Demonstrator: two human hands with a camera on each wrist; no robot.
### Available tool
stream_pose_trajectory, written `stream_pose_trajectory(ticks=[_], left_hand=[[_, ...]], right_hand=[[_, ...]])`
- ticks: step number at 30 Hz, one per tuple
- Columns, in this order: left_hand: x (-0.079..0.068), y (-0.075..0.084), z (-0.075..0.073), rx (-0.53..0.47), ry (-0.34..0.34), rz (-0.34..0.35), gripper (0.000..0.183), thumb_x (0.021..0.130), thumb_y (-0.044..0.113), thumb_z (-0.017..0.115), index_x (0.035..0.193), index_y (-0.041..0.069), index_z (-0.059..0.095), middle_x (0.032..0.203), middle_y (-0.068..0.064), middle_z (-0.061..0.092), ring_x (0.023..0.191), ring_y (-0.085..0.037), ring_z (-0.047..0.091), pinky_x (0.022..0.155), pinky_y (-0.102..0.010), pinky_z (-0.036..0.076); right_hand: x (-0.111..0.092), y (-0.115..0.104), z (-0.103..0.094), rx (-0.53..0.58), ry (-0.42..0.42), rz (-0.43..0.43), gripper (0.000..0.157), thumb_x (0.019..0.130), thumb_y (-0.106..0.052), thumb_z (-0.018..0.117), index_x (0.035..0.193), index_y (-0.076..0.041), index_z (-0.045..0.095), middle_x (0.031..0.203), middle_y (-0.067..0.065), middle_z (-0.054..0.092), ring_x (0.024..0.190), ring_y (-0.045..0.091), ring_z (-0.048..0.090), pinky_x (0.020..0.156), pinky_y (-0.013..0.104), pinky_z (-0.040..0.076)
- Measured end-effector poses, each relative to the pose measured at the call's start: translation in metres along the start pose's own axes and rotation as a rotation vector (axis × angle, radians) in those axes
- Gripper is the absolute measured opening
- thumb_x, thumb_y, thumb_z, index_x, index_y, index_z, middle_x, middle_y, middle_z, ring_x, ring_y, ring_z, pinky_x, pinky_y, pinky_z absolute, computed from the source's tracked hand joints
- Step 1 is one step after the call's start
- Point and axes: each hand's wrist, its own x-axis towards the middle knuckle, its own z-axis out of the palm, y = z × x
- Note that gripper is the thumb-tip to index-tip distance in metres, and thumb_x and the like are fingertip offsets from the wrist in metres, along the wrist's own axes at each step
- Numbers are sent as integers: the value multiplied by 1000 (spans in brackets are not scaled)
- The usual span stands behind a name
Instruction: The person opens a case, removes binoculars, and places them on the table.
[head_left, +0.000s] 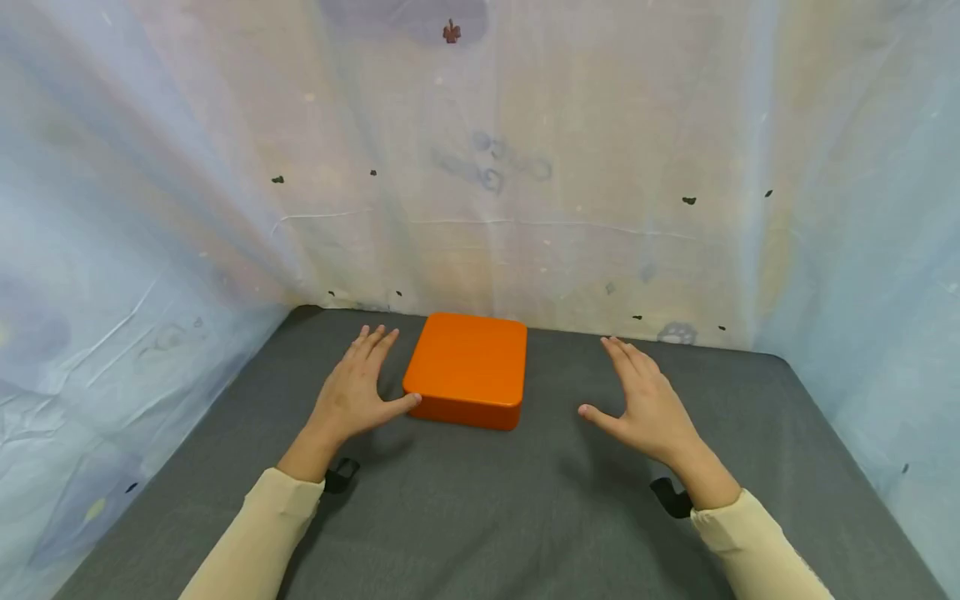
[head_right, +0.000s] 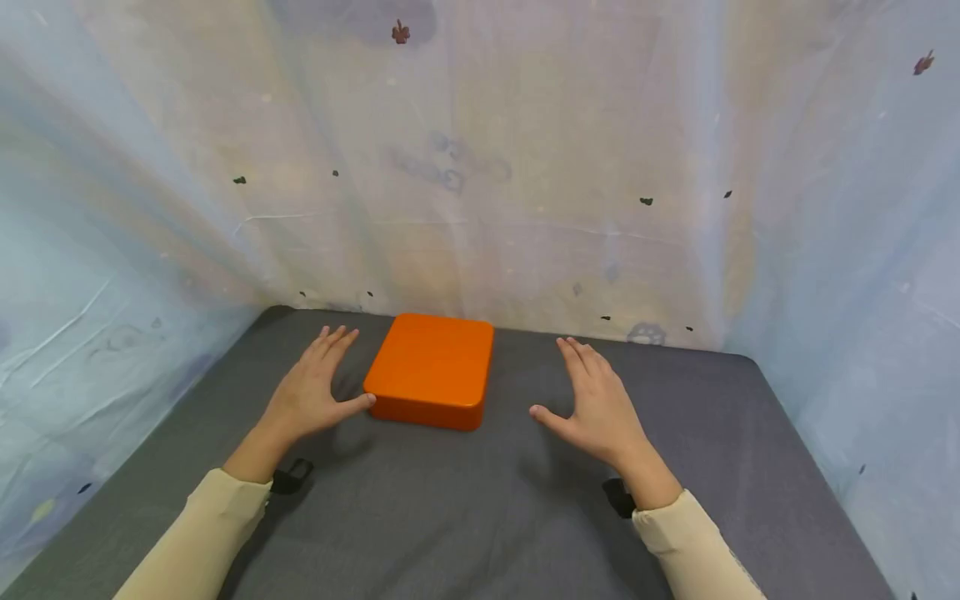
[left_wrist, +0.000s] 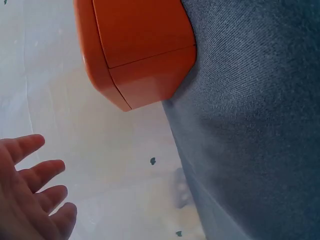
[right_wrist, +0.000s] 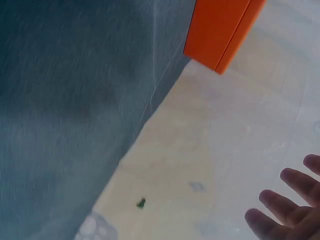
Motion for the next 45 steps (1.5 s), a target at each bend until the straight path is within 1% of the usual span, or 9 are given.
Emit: stream_pose_trajectory(ticks=[5, 8, 13, 19, 26, 32, 36, 41, 45], left_hand=[[0, -1, 2, -62, -1, -20, 100, 75, 63, 69, 154, 21, 25, 159, -12, 25, 148, -36, 17, 110, -64, 28], [-1, -3, 4, -85, -13, -37, 99, 76, 62, 69, 154, 21, 25, 159, -12, 25, 148, -36, 17, 109, -65, 29], [-2, -6, 7, -132, -33, -60, 96, 78, 61, 68, 154, 22, 24, 159, -11, 26, 147, -36, 19, 109, -66, 28], [-6, -8, 9, -225, -33, -76, 92, 79, 58, 69, 154, 27, 24, 159, -8, 27, 146, -35, 22, 106, -68, 29], [-4, -7, 10, -316, -55, -100, 88, 81, 51, 71, 153, 27, 26, 157, -10, 28, 143, -38, 26, 105, -69, 30], [-2, -6, 17, -336, -86, -129, 92, 77, 56, 72, 152, 26, 28, 156, -10, 30, 141, -36, 31, 105, -67, 32], [-2, -9, 22, -374, -93, -155, 94, 76, 56, 74, 152, 26, 29, 155, -10, 32, 138, -36, 37, 103, -64, 36], [-1, -13, 28, -477, -101, -171, 93, 76, 48, 77, 151, 21, 30, 154, -13, 32, 134, -38, 42, 102, -59, 42], [2, -18, 34, -561, -118, -192, 91, 78, 42, 78, 151, 18, 30, 155, -13, 30, 134, -36, 43, 102, -54, 45]], right_hand=[[2, -8, 6, 157, -19, 60, 94, 79, -45, 76, 152, -14, 27, 153, 17, 33, 138, 43, 30, 103, 65, 34], [4, -12, 11, 220, -29, 82, 93, 78, -44, 77, 152, -14, 28, 153, 16, 32, 138, 42, 30, 103, 65, 35], [8, -18, 19, 266, -49, 100, 93, 78, -46, 76, 152, -16, 28, 154, 16, 31, 139, 40, 31, 102, 66, 36], [12, -20, 26, 301, -47, 98, 92, 78, -45, 76, 151, -17, 29, 153, 13, 34, 138, 36, 35, 102, 63, 38], [15, -23, 34, 402, -39, 98, 91, 78, -39, 79, 150, -12, 31, 148, 14, 40, 132, 34, 43, 104, 54, 42], [20, -30, 43, 505, -66, 153, 90, 77, -37, 80, 149, -11, 32, 149, 14, 40, 133, 34, 43, 106, 54, 40], [26, -34, 54, 552, -98, 175, 89, 79, -37, 79, 150, -13, 31, 151, 14, 38, 134, 34, 44, 107, 51, 41], [34, -37, 69, 621, -148, 205, 86, 80, -36, 78, 150, -16, 31, 152, 11, 37, 135, 34, 44, 106, 50, 42], [40, -40, 81, 654, -191, 227, 86, 81, -35, 77, 150, -16, 30, 153, 14, 36, 135, 35, 45, 106, 50, 43]])
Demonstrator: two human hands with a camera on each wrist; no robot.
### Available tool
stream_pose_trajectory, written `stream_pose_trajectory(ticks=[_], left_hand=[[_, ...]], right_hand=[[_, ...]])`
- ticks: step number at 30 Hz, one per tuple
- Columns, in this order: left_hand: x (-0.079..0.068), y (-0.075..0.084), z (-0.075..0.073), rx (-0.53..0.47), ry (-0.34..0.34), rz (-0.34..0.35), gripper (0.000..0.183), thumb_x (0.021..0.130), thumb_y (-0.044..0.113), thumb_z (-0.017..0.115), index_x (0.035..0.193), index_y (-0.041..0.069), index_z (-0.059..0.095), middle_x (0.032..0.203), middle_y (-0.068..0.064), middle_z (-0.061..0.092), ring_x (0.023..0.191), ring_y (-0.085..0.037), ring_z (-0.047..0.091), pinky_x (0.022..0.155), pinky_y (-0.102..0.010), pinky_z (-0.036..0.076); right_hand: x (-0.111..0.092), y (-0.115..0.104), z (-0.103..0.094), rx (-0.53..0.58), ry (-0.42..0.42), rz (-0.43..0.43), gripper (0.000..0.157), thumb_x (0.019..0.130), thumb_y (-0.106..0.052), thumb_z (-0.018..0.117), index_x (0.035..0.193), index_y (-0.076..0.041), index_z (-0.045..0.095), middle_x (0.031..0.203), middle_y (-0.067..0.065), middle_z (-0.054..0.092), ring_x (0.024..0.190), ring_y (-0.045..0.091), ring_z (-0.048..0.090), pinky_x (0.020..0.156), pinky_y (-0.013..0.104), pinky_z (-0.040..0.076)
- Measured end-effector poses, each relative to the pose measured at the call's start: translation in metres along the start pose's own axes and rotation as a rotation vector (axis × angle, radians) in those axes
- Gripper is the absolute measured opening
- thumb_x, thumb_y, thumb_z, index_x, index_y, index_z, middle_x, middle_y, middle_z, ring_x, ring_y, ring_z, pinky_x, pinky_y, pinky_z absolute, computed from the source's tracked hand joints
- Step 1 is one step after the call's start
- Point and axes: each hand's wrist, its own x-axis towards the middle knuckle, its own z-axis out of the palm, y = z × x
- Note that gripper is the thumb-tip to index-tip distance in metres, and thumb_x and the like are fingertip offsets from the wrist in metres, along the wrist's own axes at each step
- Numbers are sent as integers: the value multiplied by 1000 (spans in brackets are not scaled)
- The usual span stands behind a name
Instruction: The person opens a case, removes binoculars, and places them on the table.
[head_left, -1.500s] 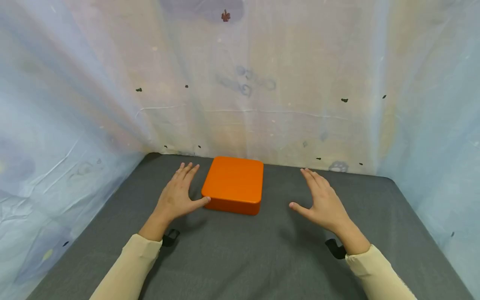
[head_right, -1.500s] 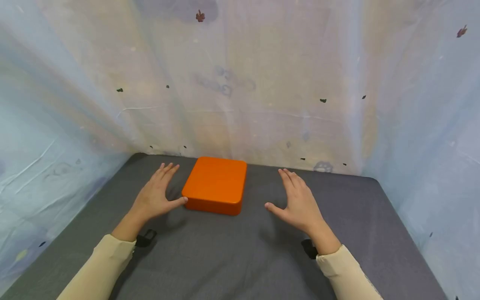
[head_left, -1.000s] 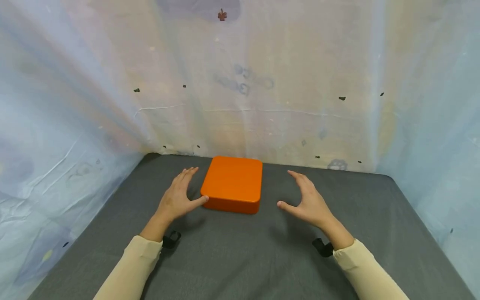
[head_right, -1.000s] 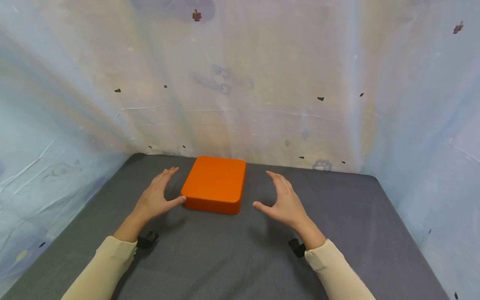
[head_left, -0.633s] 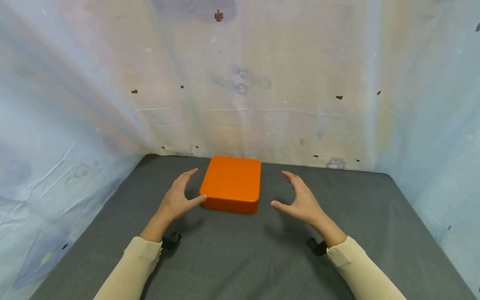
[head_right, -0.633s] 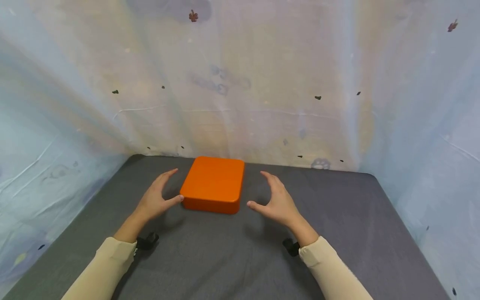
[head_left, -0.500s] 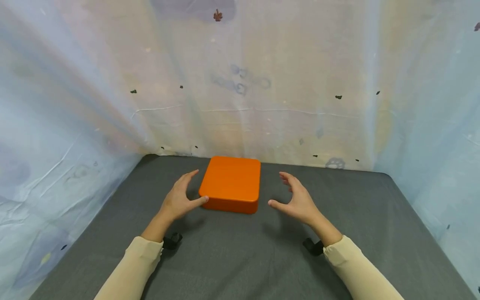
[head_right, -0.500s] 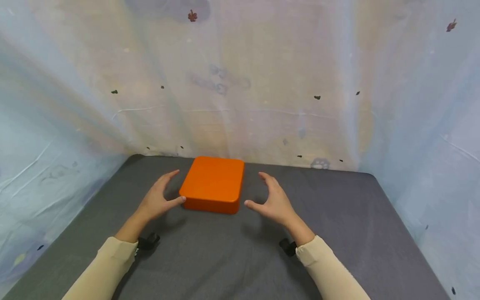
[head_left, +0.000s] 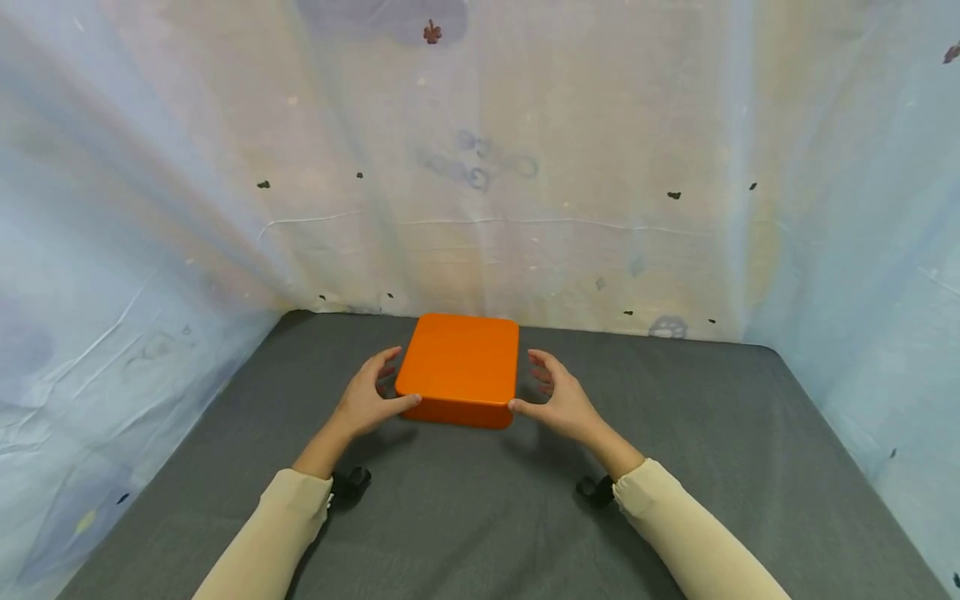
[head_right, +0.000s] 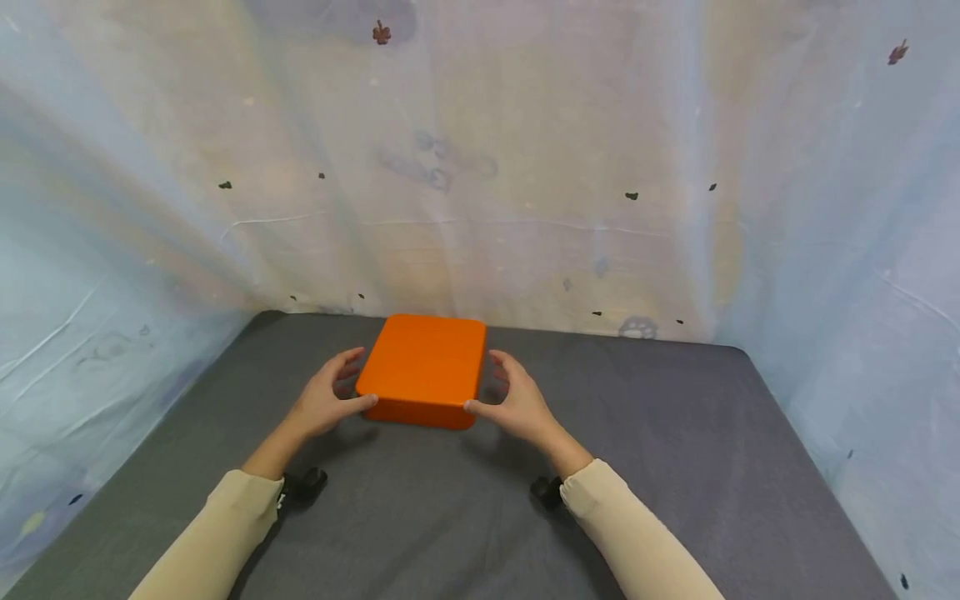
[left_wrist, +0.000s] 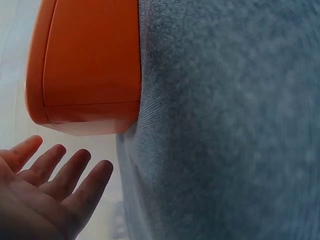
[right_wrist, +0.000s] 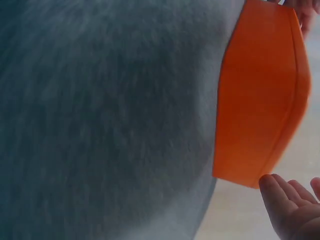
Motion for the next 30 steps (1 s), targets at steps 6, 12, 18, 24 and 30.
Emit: stream_pose_trajectory(ticks=[6, 12, 18, 24, 30], left_hand=[[4, -10, 4, -54, -52, -5, 93, 79, 39, 78, 152, 13, 27, 155, -14, 30, 134, -36, 43, 105, -52, 42], [7, -12, 7, -88, -71, 34, 95, 77, 34, 81, 152, 12, 27, 153, -16, 32, 134, -36, 43, 109, -51, 39], [9, -13, 8, -60, -74, 35, 96, 76, 33, 82, 152, 15, 27, 153, -14, 32, 133, -35, 44, 109, -50, 40], [10, -14, 10, -43, -70, 22, 99, 74, 35, 83, 153, 15, 26, 154, -15, 30, 132, -34, 44, 106, -49, 42], [13, -13, 9, -61, -83, -17, 102, 74, 33, 84, 154, 13, 23, 155, -15, 30, 134, -34, 44, 106, -48, 43]], right_hand=[[10, 5, 13, 58, -62, 35, 85, 81, -28, 78, 150, -12, 31, 154, 12, 35, 135, 33, 46, 104, 48, 45], [15, 6, 19, 94, -75, 30, 86, 82, -21, 78, 151, -10, 28, 156, 12, 31, 133, 34, 47, 103, 46, 46], [17, 4, 23, 95, -61, 64, 89, 81, -20, 79, 152, -9, 26, 156, 14, 30, 132, 35, 48, 102, 46, 48], [18, 2, 25, 94, -69, 64, 93, 79, -19, 80, 153, -8, 24, 154, 15, 32, 131, 34, 49, 101, 44, 48], [18, 1, 25, 81, -71, 81, 97, 77, -16, 81, 154, -9, 22, 156, 15, 29, 132, 34, 47, 102, 44, 47]])
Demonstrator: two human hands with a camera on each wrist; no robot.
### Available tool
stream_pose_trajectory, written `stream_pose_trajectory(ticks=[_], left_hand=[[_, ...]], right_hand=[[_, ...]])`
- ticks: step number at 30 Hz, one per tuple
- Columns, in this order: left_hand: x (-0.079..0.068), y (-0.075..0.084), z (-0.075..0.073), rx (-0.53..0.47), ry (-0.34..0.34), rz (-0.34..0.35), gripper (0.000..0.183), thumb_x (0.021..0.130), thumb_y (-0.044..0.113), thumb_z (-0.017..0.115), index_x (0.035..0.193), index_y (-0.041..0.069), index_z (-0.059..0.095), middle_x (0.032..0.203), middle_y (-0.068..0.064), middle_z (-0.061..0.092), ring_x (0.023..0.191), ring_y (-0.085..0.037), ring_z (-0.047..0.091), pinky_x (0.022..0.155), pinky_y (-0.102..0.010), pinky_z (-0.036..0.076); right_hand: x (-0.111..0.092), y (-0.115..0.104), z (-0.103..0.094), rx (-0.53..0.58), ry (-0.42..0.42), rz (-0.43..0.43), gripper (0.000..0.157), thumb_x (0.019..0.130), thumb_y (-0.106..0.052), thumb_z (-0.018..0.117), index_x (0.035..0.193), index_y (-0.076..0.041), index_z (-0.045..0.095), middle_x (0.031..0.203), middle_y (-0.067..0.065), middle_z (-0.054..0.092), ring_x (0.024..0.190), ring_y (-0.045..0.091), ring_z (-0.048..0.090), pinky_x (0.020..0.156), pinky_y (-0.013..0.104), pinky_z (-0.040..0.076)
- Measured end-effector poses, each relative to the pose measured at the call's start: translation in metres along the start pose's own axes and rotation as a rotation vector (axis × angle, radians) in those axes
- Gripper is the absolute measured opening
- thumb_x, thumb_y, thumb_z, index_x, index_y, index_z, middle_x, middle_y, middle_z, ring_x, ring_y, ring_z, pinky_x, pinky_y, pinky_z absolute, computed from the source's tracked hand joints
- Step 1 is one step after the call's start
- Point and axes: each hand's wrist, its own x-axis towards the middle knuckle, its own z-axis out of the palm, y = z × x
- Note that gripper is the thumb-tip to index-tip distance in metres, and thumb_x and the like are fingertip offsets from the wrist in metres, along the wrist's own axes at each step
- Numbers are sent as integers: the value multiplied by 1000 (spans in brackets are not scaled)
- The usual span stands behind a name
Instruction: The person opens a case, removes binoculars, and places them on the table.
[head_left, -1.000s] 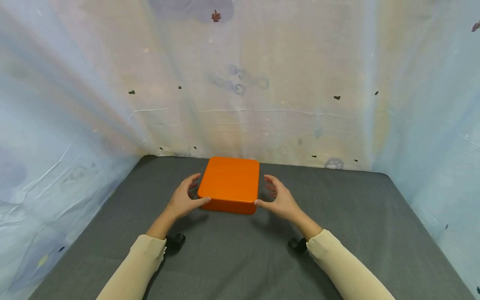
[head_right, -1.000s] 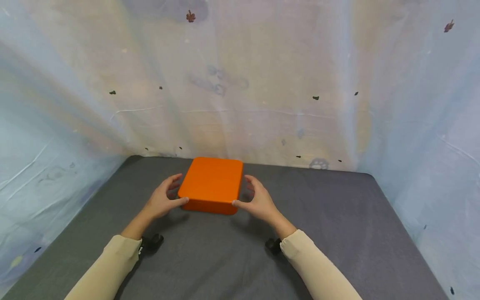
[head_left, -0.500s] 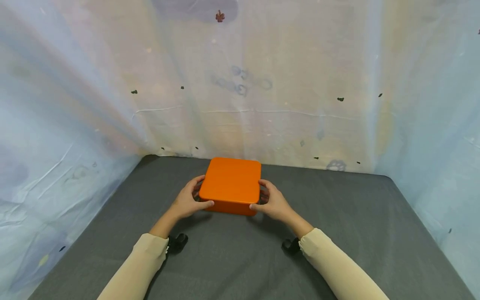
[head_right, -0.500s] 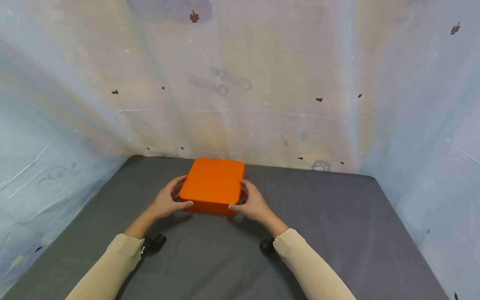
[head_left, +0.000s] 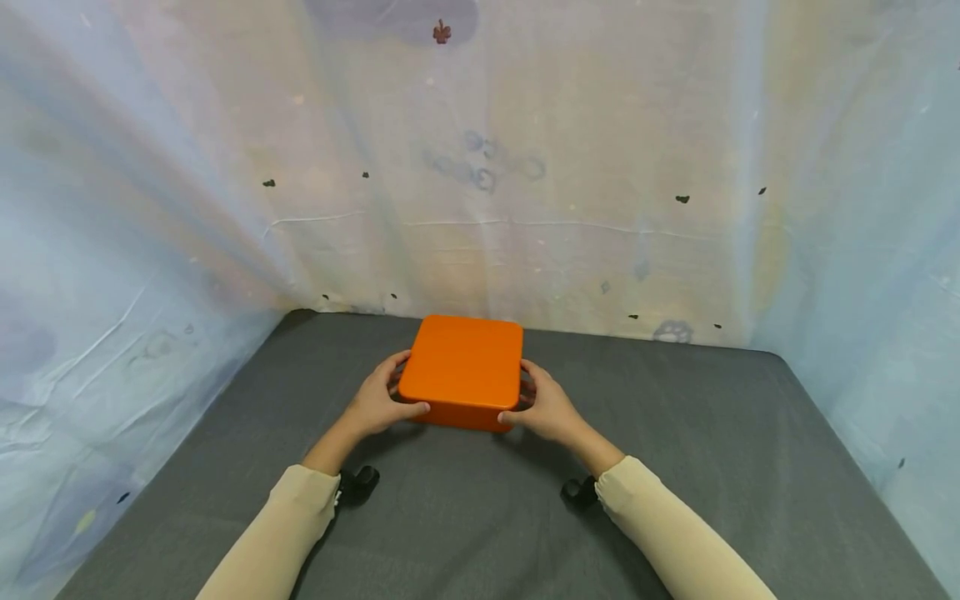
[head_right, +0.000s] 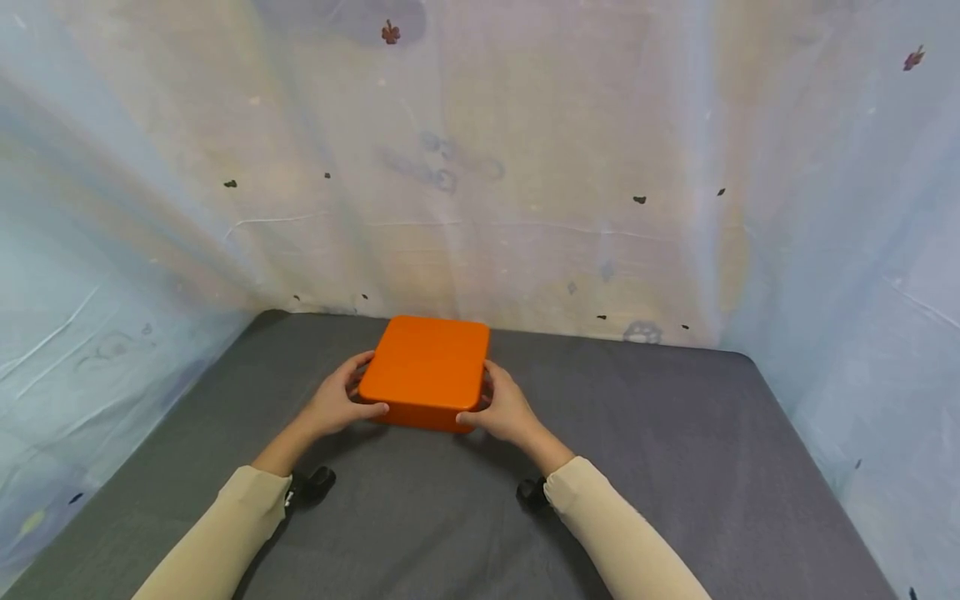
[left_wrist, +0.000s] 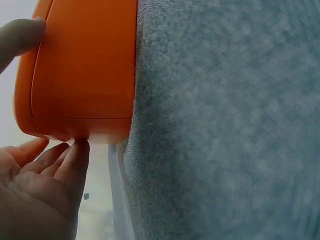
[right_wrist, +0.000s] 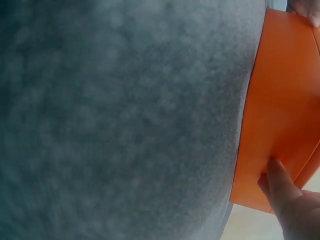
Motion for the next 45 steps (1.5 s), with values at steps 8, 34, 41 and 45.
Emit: stream_pose_trajectory(ticks=[8, 34, 41, 45], left_hand=[[2, 1, -2, -25, -23, -35, 104, 74, 33, 83, 154, 9, 20, 155, -15, 32, 137, -33, 41, 109, -47, 40], [4, -5, -1, -101, -4, -10, 98, 74, 31, 84, 153, 22, 27, 160, -7, 24, 135, -35, 44, 104, -47, 44], [3, -5, -1, -115, 0, -3, 98, 73, 31, 84, 153, 20, 28, 160, -6, 25, 136, -35, 42, 104, -47, 44], [2, -4, -2, -114, -6, -3, 98, 74, 30, 83, 153, 19, 27, 160, -6, 23, 137, -35, 42, 105, -46, 43]], right_hand=[[2, 0, 0, -17, -5, 31, 99, 77, -10, 80, 155, -9, 19, 158, 13, 25, 137, 30, 43, 104, 40, 46], [5, 0, 1, 121, -44, 19, 99, 78, -2, 77, 155, -8, 16, 161, 12, 17, 137, 31, 42, 99, 41, 49], [5, 1, 2, 155, -46, 31, 100, 78, 1, 76, 155, -9, 14, 162, 9, 15, 136, 30, 43, 96, 37, 51], [7, 3, 1, 150, -56, 12, 99, 79, 1, 75, 156, -11, 14, 162, 9, 16, 136, 30, 44, 96, 36, 52]])
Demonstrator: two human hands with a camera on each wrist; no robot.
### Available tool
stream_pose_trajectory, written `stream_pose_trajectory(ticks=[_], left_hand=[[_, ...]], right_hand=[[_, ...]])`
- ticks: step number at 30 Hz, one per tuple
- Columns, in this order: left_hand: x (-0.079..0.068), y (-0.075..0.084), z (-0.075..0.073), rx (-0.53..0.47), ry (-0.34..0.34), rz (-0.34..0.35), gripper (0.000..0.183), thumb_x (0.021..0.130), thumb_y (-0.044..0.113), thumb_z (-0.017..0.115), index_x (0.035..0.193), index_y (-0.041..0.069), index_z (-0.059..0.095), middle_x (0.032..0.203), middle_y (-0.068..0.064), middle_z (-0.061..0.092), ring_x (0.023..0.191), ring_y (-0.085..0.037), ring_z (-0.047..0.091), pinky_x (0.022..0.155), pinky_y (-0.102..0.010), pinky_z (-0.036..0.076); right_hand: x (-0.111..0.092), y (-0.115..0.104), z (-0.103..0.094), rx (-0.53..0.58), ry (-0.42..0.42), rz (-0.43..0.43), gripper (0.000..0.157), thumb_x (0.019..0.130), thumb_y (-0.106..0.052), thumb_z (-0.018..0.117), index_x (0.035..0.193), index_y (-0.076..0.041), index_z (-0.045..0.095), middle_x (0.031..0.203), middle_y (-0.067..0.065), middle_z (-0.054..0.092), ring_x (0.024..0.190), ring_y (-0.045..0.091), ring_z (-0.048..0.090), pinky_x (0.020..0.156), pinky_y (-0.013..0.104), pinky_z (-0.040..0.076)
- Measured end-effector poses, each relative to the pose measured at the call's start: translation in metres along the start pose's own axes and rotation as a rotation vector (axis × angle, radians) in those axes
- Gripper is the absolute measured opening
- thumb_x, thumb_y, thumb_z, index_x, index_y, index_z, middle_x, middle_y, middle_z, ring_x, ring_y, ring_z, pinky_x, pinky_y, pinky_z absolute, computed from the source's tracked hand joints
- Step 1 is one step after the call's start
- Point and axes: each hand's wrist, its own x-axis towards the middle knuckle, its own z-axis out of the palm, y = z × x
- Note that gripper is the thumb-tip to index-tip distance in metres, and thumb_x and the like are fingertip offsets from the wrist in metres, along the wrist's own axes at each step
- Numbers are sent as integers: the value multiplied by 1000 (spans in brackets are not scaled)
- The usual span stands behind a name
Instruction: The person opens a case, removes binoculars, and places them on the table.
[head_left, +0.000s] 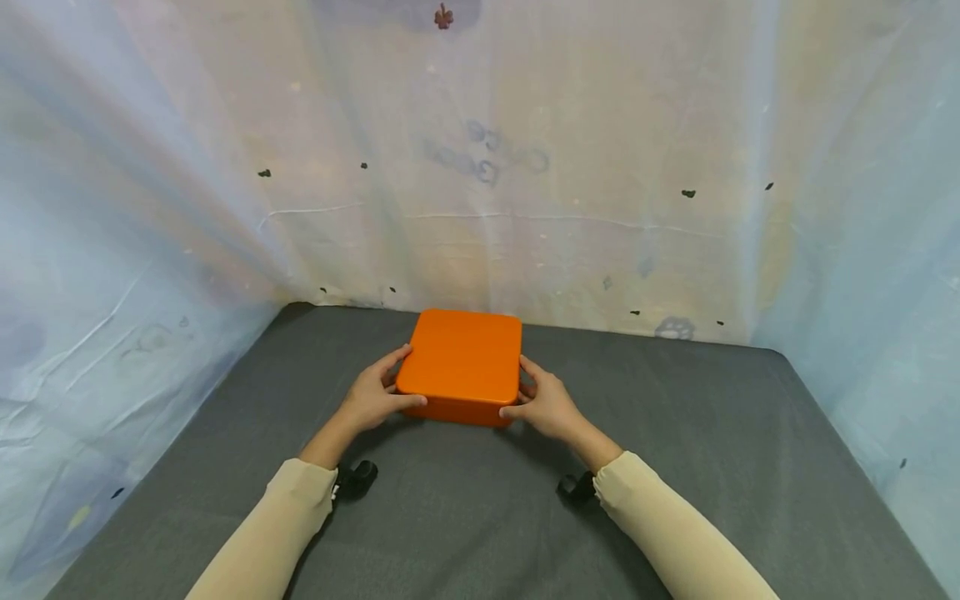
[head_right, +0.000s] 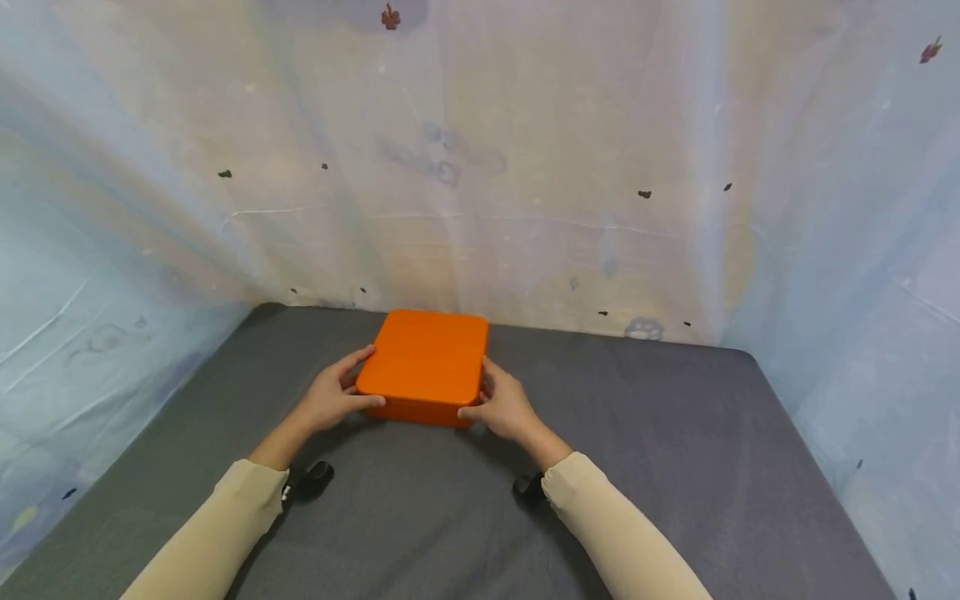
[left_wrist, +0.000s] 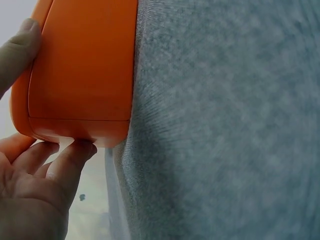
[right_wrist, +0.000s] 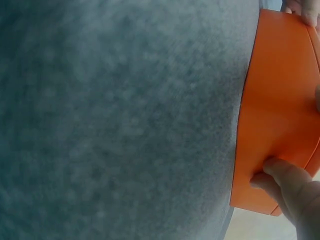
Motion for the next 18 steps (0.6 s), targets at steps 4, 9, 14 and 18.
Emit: stream_pose_trajectory(ticks=[4, 9, 14, 18], left_hand=[[0, 2, -1, -1, -9, -7, 99, 74, 29, 83, 154, 18, 27, 161, -4, 21, 137, -35, 42, 107, -46, 42], [0, 3, -2, 6, -21, -5, 98, 75, 28, 82, 154, 18, 26, 162, -3, 19, 137, -36, 41, 107, -45, 41], [0, 3, -1, 51, -23, 2, 95, 76, 30, 81, 154, 19, 27, 162, -3, 19, 136, -35, 42, 106, -44, 43], [0, 3, 0, 65, -22, 0, 94, 77, 31, 81, 153, 18, 28, 162, -4, 19, 136, -34, 43, 105, -44, 44]], right_hand=[[0, 0, 0, -15, -7, -4, 99, 80, 0, 75, 156, -11, 12, 162, 9, 16, 136, 30, 43, 97, 38, 51], [-4, -9, 0, -39, -12, 12, 99, 81, 2, 73, 155, -6, 8, 162, 12, 12, 138, 31, 40, 99, 42, 49], [-16, -32, -2, -76, -39, 8, 96, 83, 3, 70, 154, 1, 5, 161, 18, 9, 139, 35, 37, 101, 44, 46], [-20, -39, -4, -74, -57, -4, 93, 85, 2, 69, 153, 3, 6, 161, 19, 9, 139, 36, 35, 102, 45, 46]])
